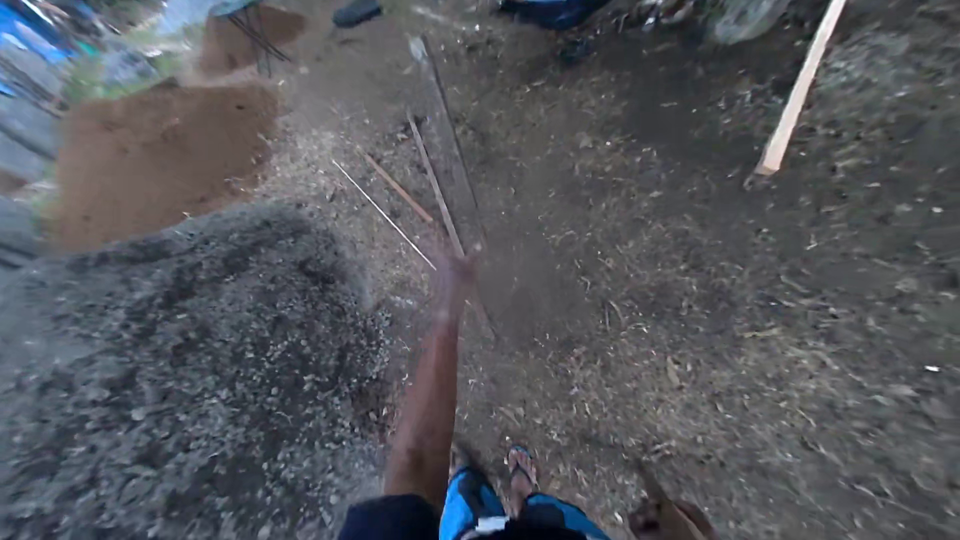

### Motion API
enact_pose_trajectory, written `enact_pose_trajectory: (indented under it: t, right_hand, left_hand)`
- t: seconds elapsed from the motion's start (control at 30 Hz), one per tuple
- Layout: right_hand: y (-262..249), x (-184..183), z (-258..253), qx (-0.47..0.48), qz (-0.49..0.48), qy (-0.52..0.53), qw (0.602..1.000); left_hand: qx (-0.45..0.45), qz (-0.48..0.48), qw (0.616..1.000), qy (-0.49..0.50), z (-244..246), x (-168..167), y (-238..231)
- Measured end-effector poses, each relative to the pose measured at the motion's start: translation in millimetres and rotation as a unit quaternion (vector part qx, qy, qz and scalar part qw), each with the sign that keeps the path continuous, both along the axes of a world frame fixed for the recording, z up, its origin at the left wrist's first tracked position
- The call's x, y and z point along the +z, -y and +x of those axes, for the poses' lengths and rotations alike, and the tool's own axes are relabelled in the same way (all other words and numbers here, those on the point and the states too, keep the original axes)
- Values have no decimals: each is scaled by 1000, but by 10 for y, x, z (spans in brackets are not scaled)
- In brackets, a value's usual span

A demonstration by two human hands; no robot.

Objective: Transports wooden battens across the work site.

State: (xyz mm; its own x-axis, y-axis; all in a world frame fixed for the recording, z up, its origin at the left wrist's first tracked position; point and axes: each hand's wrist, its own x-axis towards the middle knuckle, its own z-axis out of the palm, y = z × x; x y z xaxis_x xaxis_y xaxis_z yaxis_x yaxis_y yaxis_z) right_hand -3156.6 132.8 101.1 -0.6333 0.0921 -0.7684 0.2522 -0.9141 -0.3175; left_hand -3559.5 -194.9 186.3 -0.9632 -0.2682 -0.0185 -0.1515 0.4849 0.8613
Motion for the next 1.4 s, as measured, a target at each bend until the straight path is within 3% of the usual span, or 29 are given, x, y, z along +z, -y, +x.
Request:
enact_pose_trajectory:
  t: [0.13,0.23,0.3,0.43,0.57,0.73,0.87,1.0,1.07,1.1,1.17,1.3,1.4]
  right_hand:
    - [164,-318,-371,-28,9,27,999]
    - [438,-346,-767,-22,31,15,999]
    - [760,-209,-1120,-13,38,16,999]
    - [1563,42,-1923,47,81,48,994]
    - [2513,450,-2827,126,179,65,974]
    - [3632,670,-3749,166,230,28,958]
    - [4327,441,-4382,252,258,-7,933]
    - [5026,106,-4989,357,301,-59,882]
    - [5355,-180,-5306,386,322,-61,862]
    - [5522,-299,-5461,400,343,-60,848]
    - [5877,-454,-5799,431,412,-52,801]
    - [6509,-498,-6492,495,437,-59,749]
    - [6804,-537,-6935,507,393,-73,764]
  left_hand:
    - [-133,10,975,180,1110,-1346,350]
    - [-104,74,949,290,1941,-2016,857]
    - [-28,142,932,332,2343,-2145,1252]
    - [135,250,903,321,2604,-1945,2152]
    - [179,307,903,241,2300,-1557,2985]
    - [96,372,911,153,1396,-517,3624]
    - [-49,489,851,187,782,99,3776]
    - [-157,533,794,248,327,45,3839]
    - [-196,582,737,282,115,-98,3941]
    - [-196,610,708,296,3,-166,4010]
    - [-144,646,685,306,-237,-258,4174]
    - [-28,588,746,312,-798,-343,4478]
    - [3,538,777,327,-1210,-265,4582]
